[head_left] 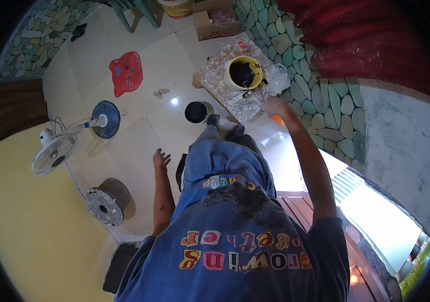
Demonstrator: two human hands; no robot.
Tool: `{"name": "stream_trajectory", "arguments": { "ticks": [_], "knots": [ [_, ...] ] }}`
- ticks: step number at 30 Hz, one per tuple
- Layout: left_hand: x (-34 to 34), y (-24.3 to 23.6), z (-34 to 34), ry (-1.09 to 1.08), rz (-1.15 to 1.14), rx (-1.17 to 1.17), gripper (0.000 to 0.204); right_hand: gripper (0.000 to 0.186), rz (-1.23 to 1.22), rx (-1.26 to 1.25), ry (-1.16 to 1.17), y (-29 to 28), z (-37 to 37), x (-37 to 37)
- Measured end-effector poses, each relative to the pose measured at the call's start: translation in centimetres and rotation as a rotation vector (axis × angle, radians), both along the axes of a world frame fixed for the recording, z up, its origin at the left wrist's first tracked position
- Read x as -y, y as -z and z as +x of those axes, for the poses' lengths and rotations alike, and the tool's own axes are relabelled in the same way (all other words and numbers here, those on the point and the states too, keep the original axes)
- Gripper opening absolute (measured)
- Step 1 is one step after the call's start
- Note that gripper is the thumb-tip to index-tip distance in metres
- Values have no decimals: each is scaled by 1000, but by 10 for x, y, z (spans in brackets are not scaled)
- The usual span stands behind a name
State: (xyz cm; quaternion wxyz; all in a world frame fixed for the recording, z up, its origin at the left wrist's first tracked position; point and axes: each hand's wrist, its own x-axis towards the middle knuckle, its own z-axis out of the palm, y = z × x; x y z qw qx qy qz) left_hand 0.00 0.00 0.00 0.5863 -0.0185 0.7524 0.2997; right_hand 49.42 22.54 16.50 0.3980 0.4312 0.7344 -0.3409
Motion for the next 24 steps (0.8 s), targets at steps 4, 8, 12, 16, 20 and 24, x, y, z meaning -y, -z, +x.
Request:
{"name": "stream_trajectory", "arguments": {
  "ticks": [4,8,12,16,20,24],
  "knots": [
    [4,5,6,-80,-6,1,67,30,24,-21,229,-8,2,-10],
    [-4,14,8,-96,-58,-8,65,30,9,-75,824,-10,-2,-7],
    [-22,17,12,-43,-90,-19,64,28,130,-4,1097,-31,-21,6],
    [-58,13,18,36,-62,-58,58,34,79,-25,1068,-42,-17,6],
    [-87,3,23,89,14,-56,53,34,57,-37,1029,-42,-11,-2],
    [-99,-2,22,97,38,-64,52,33,97,-32,1090,-55,-24,-6]
  ]
}}
